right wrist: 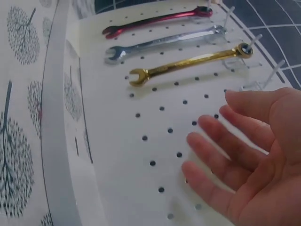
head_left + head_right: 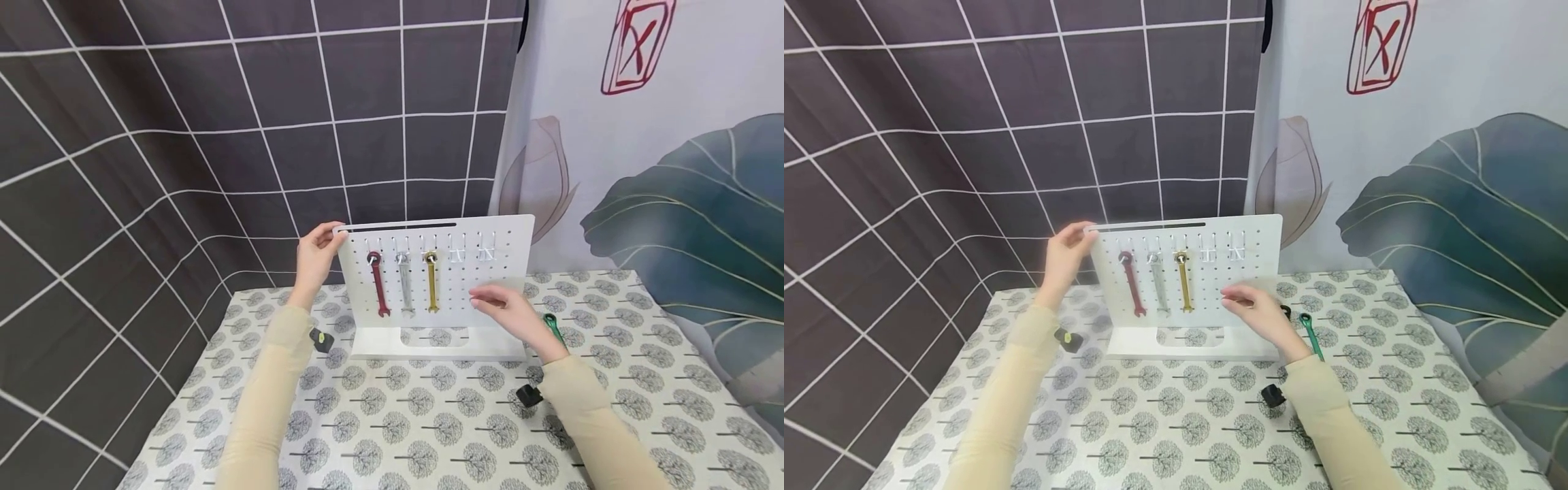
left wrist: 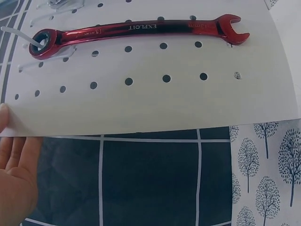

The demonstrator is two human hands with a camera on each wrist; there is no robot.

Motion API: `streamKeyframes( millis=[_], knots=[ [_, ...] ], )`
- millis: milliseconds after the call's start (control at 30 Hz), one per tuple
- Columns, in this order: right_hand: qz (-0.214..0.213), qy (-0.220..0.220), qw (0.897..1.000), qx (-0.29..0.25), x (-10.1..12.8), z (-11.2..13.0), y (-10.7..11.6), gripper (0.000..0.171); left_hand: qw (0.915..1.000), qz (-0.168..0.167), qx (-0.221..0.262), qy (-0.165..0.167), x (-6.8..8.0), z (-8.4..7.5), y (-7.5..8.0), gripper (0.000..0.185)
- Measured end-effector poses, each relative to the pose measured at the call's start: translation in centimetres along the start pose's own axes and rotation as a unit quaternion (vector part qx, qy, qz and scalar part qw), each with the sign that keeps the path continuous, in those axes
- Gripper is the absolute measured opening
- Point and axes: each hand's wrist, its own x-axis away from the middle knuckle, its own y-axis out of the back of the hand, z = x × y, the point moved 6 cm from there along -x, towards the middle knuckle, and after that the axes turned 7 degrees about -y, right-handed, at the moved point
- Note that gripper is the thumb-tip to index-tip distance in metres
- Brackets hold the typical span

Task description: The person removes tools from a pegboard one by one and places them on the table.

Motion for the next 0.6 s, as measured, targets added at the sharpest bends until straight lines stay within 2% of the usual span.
streamKeyframes(
  millis=[300, 600],
  knots=[
    [0.022, 0.000, 0.999, -0.032, -1.3, 0.6, -2.5, 0.042, 1.0000, -0.001, -0.008, -0.005, 0.2, -0.1, 0.0, 0.026],
    [0.022, 0.011, 0.998, -0.050, -2.4, 1.0, -3.5, 0.043, 0.9999, -0.002, -0.009, -0.005, 0.1, -0.1, 0.0, 0.026]
  ],
)
